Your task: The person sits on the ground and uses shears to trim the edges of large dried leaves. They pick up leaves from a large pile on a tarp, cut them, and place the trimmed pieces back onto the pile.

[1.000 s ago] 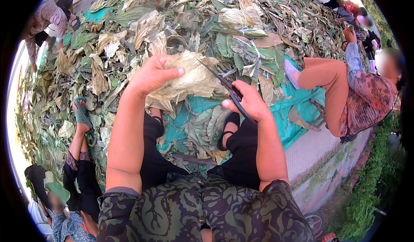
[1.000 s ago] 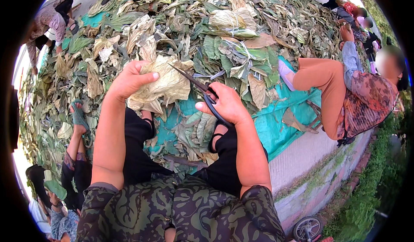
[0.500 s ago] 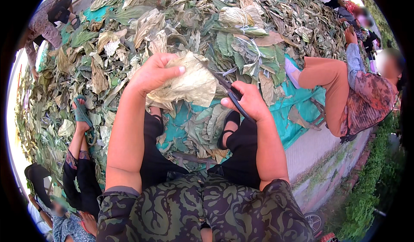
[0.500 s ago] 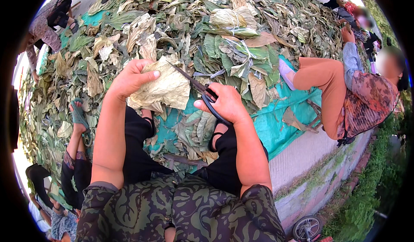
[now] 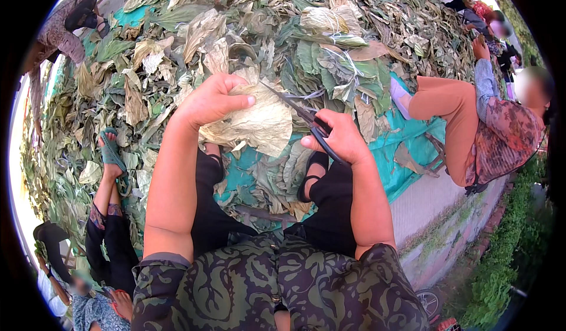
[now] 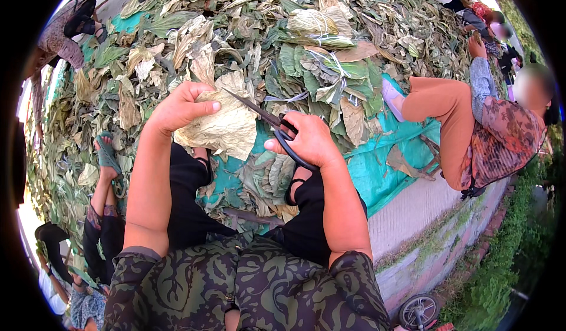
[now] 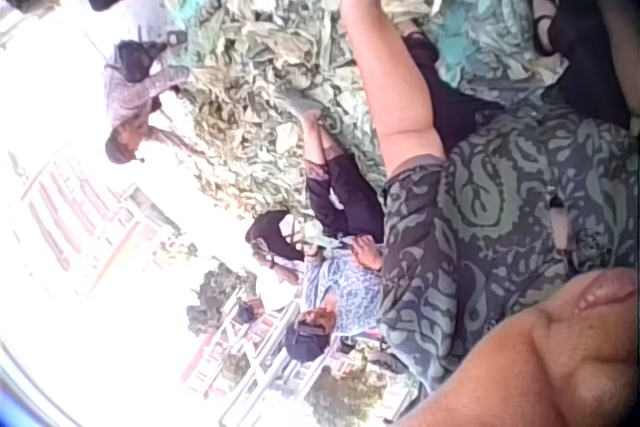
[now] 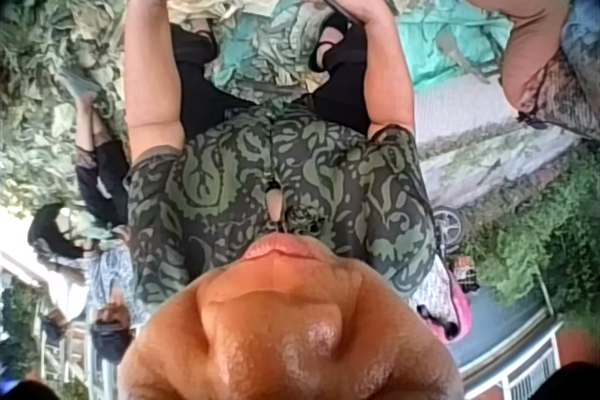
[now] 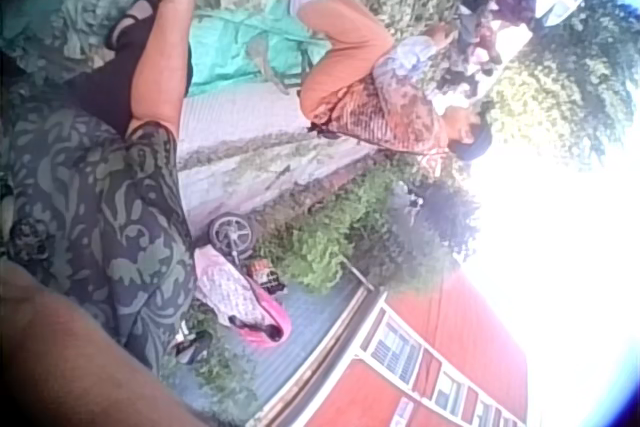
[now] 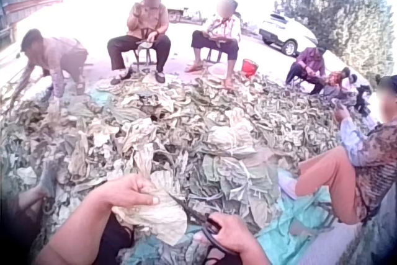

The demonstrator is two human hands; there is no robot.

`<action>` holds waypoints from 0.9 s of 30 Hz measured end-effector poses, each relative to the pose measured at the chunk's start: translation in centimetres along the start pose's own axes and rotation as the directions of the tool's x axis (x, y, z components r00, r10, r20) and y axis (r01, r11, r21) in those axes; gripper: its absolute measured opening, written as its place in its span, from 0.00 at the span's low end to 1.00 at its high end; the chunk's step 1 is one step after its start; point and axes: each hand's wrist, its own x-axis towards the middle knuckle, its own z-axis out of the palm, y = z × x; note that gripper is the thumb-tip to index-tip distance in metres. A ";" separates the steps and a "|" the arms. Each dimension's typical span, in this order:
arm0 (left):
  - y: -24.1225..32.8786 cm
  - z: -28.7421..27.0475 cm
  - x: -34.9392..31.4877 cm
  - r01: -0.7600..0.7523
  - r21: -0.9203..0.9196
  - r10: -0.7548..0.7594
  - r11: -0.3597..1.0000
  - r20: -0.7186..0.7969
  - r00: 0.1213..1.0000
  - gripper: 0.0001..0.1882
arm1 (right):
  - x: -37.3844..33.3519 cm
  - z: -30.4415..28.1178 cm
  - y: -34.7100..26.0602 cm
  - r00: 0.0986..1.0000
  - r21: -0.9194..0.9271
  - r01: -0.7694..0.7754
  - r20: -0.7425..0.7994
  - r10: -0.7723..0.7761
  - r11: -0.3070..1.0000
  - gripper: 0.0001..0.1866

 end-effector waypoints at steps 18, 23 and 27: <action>-0.1 0.5 0.0 0.004 -0.180 -0.010 0.984 -0.032 0.999 0.08 | 0.2 0.7 -0.3 0.993 0.029 -0.018 -0.113 0.022 0.999 0.25; -0.4 0.5 1.0 -0.048 -0.669 -0.037 0.742 -0.112 0.993 0.15 | 0.6 1.2 0.5 0.980 0.716 -0.004 -0.135 0.144 0.698 0.19; -0.9 1.5 2.1 -0.124 -0.838 0.013 0.532 -0.138 0.990 0.17 | 1.0 1.5 0.2 0.988 0.904 0.061 -0.116 0.105 0.424 0.18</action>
